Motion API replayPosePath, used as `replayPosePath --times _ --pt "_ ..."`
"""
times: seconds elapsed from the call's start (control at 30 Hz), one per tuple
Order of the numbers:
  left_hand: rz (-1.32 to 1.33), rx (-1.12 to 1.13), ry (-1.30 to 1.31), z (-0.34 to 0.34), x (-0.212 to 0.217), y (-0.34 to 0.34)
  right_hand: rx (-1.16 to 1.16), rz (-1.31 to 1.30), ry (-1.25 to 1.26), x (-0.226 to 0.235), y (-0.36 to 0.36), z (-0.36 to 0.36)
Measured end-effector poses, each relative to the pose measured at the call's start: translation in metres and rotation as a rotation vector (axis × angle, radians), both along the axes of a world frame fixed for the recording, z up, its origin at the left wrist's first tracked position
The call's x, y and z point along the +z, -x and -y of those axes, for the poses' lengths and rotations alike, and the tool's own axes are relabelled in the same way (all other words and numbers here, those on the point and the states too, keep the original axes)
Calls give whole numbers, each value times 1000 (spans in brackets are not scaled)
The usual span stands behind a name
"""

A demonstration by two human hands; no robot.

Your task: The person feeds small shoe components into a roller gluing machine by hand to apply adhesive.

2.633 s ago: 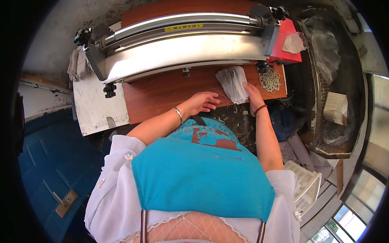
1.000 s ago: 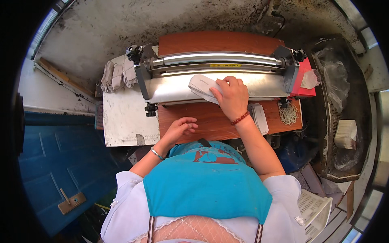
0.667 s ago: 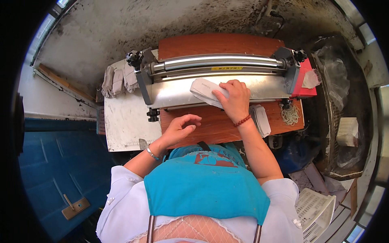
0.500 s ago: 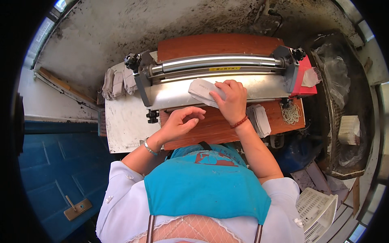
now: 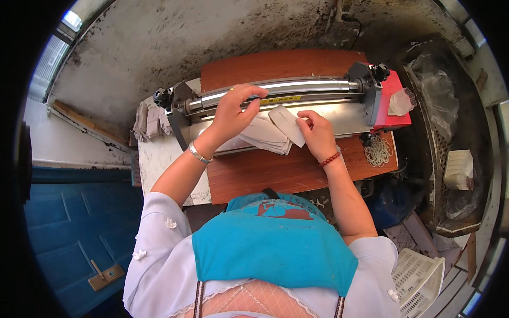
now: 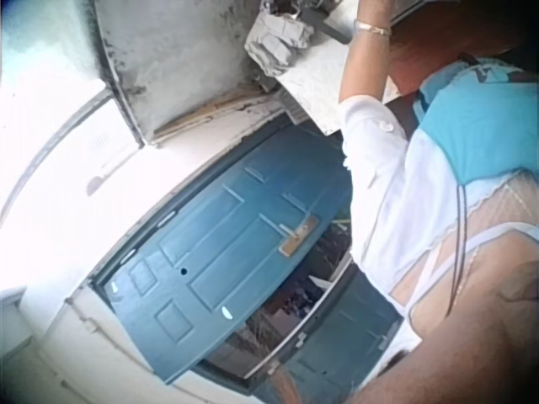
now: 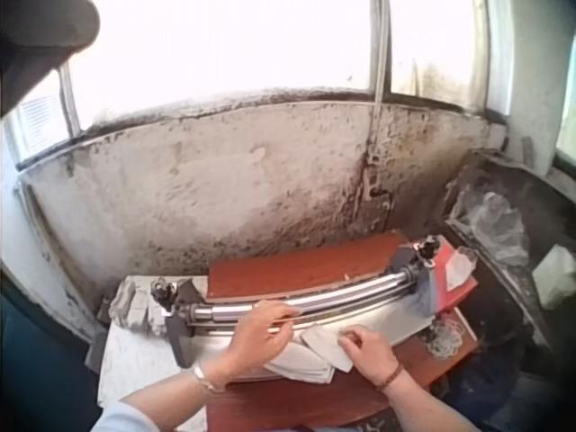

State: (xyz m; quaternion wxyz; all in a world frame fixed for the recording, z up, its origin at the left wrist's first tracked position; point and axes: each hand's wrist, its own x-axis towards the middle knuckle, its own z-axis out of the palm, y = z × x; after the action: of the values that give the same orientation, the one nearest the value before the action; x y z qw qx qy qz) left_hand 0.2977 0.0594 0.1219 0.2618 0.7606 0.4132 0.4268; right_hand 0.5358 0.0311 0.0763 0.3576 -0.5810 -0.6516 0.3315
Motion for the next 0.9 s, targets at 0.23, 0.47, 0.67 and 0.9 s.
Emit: replayPosePath --times 0.23,0.47,0.67,0.9 --pt "-636 97 321 -87 -17 -22 -13 150 -73 2 9 -19" --pt "-486 -140 714 -140 -31 -39 -53 169 -269 -7 1 -25" --pt "-256 90 492 -171 -53 -19 246 154 -261 19 22 15" --pt "-295 272 408 -203 -47 6 223 197 -342 11 28 21"
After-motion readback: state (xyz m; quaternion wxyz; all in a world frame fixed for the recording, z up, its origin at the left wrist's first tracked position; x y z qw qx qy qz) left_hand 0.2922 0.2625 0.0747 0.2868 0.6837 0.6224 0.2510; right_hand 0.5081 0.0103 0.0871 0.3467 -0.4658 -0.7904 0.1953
